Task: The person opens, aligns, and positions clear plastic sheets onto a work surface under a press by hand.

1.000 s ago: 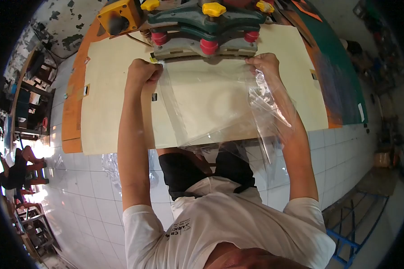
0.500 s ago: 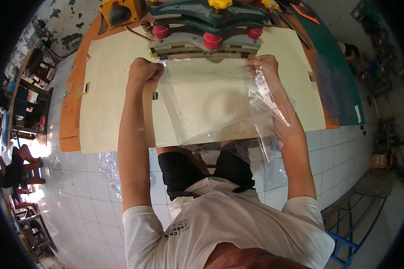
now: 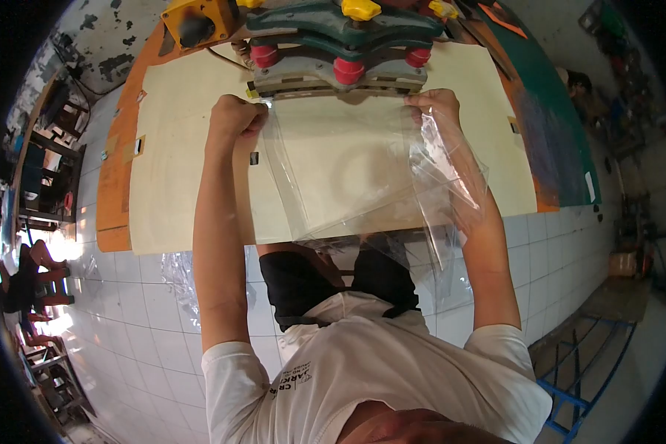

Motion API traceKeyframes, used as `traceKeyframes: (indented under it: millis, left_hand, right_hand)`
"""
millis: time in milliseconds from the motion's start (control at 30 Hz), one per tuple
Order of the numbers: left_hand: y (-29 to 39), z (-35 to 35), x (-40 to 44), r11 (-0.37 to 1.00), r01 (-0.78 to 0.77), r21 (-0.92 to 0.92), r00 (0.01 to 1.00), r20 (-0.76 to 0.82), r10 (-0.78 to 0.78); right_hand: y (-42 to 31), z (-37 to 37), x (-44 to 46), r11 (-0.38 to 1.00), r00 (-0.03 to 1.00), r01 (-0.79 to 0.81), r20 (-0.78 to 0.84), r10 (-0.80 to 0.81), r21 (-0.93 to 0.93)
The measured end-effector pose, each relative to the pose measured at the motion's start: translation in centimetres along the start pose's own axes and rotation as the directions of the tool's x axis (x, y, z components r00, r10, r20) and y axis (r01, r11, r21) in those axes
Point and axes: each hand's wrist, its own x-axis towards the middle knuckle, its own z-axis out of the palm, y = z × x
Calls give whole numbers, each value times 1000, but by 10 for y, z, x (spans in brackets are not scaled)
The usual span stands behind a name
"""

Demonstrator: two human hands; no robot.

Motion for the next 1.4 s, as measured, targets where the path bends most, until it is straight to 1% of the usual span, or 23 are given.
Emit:
traceKeyframes:
  millis: [33,67,100,133,200,267,333,367,433,500,567,633,667,700,767,833,867,933,1000,1267,1400]
  left_hand:
    - [-1,1,2,1000,0,1,1000,1,0]
    - [-3,1,5,998,6,64,1000,-3,-6]
    - [1,0,3,992,13,127,1000,-8,-12]
    - [3,-2,1,992,12,126,1000,-10,-11]
    - [8,-4,-6,990,-17,138,1000,7,16]
    - [8,-4,-5,990,-10,140,1000,5,9]
    - [6,-3,-5,990,-5,142,1000,4,5]
    - [6,-2,-6,993,-8,117,1000,-18,10]
    - [5,-1,-4,996,-11,91,999,-39,15]
    - [4,-1,-4,990,1,143,1000,-17,2]
    - [4,-1,-2,990,-8,138,1000,-20,11]
    - [4,-3,-3,991,-14,133,999,-32,18]
    - [4,-3,-4,996,-16,88,1000,-17,18]
    - [7,-3,-6,999,-18,44,1000,-1,18]
    - [11,-2,-12,997,-9,81,999,-36,12]
    - [8,-2,-10,993,-3,117,998,-65,10]
    - [2,-1,-2,996,0,95,999,-43,4]
    - [1,-1,0,997,1,73,1000,-23,1]
    - [0,0,1,998,-3,69,1000,-2,3]
    - [5,-2,-4,997,0,80,1000,-11,0]
    - [-1,-1,2,995,9,100,1000,-8,-8]
  right_hand:
    - [-1,0,0,1000,1000,7,-4,-7,-6]
    - [1,0,1,1000,1000,8,-5,-8,-6]
    - [5,0,4,999,1000,2,13,-3,34]
    - [8,-1,7,997,1000,-3,31,1,73]
    - [13,-1,11,998,1000,5,25,-6,66]
    - [14,0,12,998,1000,9,19,-10,59]
    - [9,0,6,990,998,29,52,-36,135]
    - [11,0,8,990,998,29,52,-36,135]
    - [15,-2,12,996,998,39,48,-43,86]
    - [18,-5,14,996,998,35,57,-40,84]
    - [16,-5,14,996,997,34,71,-40,85]
    - [12,-1,12,999,1000,20,1,-20,25]
    - [9,0,10,999,1000,23,10,-23,27]
    - [8,-1,9,999,999,26,23,-26,36]
    - [6,1,8,998,999,29,44,-31,47]
    - [9,1,9,990,999,-8,42,3,139]
    - [11,1,10,990,999,-7,45,1,140]
    - [11,2,10,975,998,11,59,-25,223]
    - [13,0,10,977,997,17,64,-31,213]
    - [11,0,9,981,995,28,84,-45,190]
    - [14,-2,10,969,992,21,113,-51,247]
